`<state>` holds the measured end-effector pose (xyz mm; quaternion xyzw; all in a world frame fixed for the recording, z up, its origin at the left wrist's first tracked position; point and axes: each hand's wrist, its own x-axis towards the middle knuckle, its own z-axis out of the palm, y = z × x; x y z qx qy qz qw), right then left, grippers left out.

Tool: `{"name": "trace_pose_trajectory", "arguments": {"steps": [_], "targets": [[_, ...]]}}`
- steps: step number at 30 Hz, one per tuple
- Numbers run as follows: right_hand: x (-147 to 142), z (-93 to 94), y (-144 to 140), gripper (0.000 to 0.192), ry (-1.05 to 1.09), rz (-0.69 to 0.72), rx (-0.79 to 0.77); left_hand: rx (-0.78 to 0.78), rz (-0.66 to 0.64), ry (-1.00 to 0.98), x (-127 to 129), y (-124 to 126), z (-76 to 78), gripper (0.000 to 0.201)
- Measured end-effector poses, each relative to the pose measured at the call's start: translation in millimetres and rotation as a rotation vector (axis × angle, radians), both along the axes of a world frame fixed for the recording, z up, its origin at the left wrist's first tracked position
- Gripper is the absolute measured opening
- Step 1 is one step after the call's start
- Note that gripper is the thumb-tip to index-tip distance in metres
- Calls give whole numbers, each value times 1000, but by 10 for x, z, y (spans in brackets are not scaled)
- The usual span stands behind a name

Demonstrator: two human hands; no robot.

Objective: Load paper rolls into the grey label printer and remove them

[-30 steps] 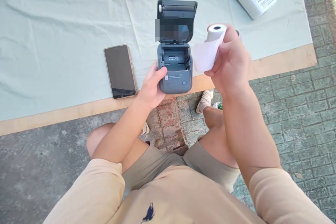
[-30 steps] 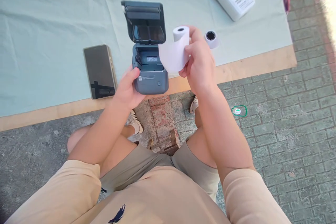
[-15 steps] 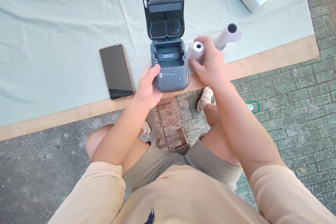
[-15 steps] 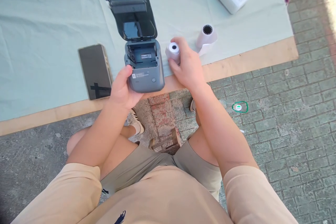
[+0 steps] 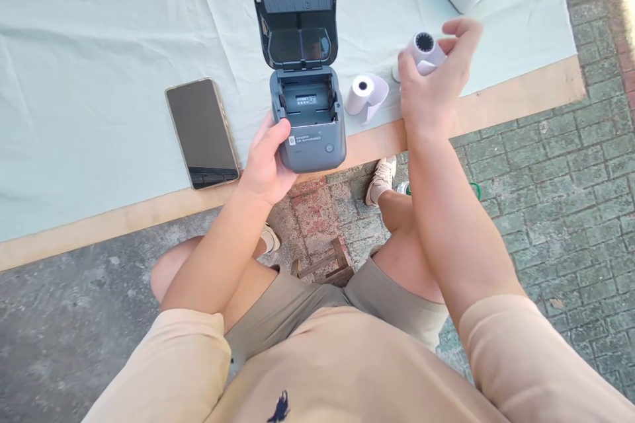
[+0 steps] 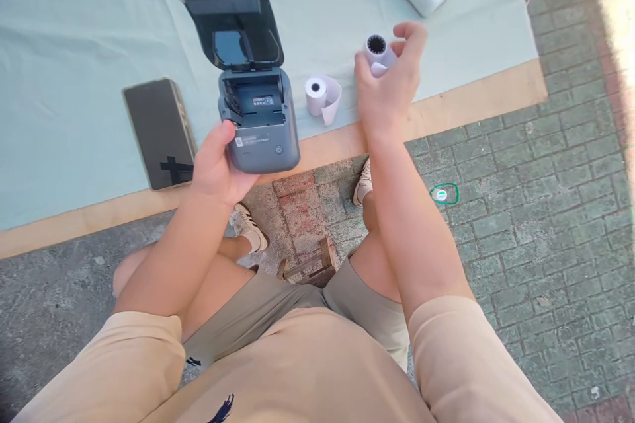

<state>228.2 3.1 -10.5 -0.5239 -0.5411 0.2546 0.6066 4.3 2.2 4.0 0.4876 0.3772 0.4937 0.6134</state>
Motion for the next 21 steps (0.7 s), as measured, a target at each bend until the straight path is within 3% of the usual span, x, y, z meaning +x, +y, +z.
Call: {"name": "trace_pose_trajectory", "arguments": {"steps": [4, 10, 12, 15, 18, 21], "targets": [[-246, 240, -257, 33, -58, 128, -21, 5, -15, -11, -1, 4, -2, 52], [-313, 458, -167, 25, -297, 175, 92, 50, -31, -14, 53, -25, 23, 48], [-323, 463, -119, 21, -456, 189, 140, 51, -20, -14, 75, -44, 21, 54], [-345, 418, -53, 20, -669, 240, 84, 41, -38, -16, 84, -60, -2, 64], [-355, 337, -16, 21, -665, 285, 114, 54, -58, -47, 67, -52, -16, 61], [-359, 244, -35, 25, -645, 264, 298, 56, -84, -95, 44, -29, 0, 62]]}}
